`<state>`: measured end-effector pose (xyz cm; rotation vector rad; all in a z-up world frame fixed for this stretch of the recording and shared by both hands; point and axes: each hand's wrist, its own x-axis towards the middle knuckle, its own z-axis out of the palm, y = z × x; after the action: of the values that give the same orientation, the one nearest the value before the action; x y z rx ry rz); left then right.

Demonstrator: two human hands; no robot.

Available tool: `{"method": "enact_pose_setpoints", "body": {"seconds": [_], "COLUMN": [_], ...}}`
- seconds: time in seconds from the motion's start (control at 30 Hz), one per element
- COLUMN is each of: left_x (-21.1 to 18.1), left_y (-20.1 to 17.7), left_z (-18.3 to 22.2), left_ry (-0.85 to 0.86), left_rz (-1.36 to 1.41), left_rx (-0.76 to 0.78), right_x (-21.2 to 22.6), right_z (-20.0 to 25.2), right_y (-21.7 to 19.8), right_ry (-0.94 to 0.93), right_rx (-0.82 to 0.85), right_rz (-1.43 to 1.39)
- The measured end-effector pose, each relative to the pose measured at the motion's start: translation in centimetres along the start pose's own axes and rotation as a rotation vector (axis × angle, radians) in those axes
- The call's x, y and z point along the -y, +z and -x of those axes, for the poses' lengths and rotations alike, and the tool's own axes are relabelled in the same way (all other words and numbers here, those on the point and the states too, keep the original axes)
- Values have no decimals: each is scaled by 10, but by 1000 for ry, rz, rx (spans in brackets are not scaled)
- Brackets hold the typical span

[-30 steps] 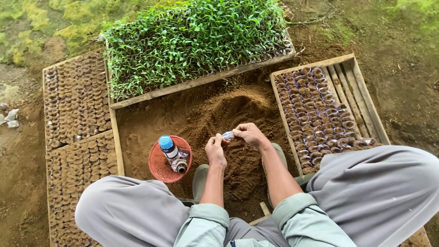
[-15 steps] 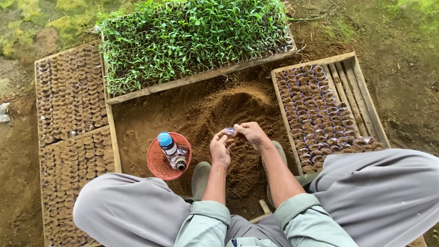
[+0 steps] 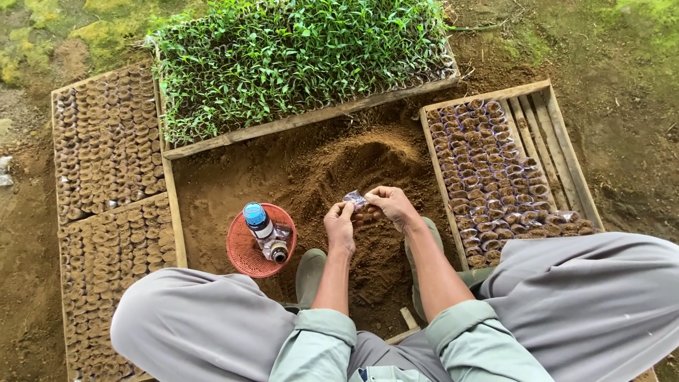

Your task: Wrapping individual soil blocks with plastic film and arranging them in a wooden tray.

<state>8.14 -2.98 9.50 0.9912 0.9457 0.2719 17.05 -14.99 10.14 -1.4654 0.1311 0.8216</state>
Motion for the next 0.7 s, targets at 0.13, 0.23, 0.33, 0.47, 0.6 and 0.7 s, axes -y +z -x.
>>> {"method": "enact_pose_setpoints", "body": {"seconds": [0.13, 0.23, 0.33, 0.47, 0.6, 0.7], "left_x": [-3, 3, 6, 7, -19, -11], "left_y": [-2, -4, -5, -9, 1, -3], "left_z": [5, 0, -2, -2, 20, 18], "left_ry": [16, 35, 29, -10, -52, 27], "left_rz": [-57, -111, -136, -115, -43, -109], "left_rx": [24, 49, 79, 111, 128, 125], "right_x": [10, 19, 29, 24, 8, 1], "right_z": [10, 17, 28, 24, 8, 4], "right_y": [-5, -3, 4, 6, 3, -1], "right_ry": [-56, -90, -90, -89, -96, -104], "right_rx": [47, 80, 104, 113, 84, 46], "right_rz": [33, 90, 80, 44, 29, 29]}}
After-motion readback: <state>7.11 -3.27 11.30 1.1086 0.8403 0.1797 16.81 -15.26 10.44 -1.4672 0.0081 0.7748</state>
